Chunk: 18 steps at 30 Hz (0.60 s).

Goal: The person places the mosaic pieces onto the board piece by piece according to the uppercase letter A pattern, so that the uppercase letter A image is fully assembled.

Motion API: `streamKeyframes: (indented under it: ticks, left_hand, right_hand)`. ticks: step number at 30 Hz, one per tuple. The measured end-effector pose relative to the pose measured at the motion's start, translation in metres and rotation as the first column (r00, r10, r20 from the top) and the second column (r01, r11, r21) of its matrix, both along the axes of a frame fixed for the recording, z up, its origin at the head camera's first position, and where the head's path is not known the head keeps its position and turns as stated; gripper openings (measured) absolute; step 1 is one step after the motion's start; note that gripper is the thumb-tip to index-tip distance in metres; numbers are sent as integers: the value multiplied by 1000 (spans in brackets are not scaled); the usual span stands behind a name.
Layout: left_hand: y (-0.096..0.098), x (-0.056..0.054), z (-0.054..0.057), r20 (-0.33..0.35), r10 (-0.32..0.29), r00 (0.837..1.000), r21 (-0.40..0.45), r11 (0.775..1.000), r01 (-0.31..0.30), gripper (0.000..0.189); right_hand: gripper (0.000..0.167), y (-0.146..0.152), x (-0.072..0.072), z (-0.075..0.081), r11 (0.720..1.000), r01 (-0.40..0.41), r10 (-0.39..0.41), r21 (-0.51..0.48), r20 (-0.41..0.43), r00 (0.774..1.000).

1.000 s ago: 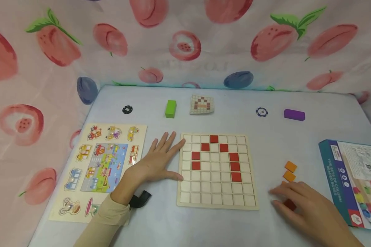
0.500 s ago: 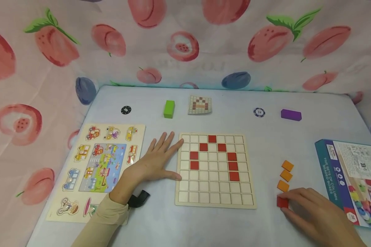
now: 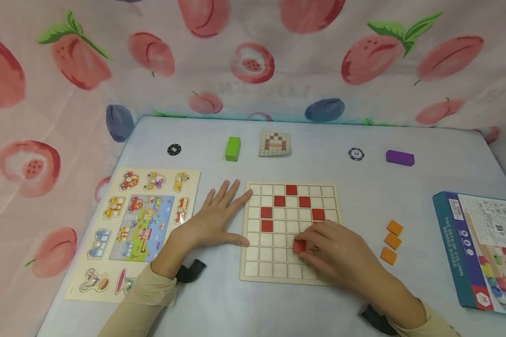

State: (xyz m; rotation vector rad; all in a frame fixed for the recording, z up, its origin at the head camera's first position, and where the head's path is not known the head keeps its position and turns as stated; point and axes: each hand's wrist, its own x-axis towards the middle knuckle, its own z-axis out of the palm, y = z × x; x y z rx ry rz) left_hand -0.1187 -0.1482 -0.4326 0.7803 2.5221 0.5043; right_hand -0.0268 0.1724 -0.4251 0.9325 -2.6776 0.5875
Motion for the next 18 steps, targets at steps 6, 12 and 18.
streamKeyframes:
  ticks: [6,12,18]
  left_hand:
    - [0,0,-1,1,2,1000,-7,1000,-2,119]
    - [0,-1,-1,-5,-5,1000,-16,1000,5,119]
    - [-1,-1,-2,-5,-2,1000,-24,1000,2,119]
  right_hand:
    - [20,-47,-20,1,995,-40,30,91,113,993]
    - [15,-65,-26,-4,988,-53,37,144,111,993]
    - [17,-67,-25,-6,983,-63,43,174,119,992]
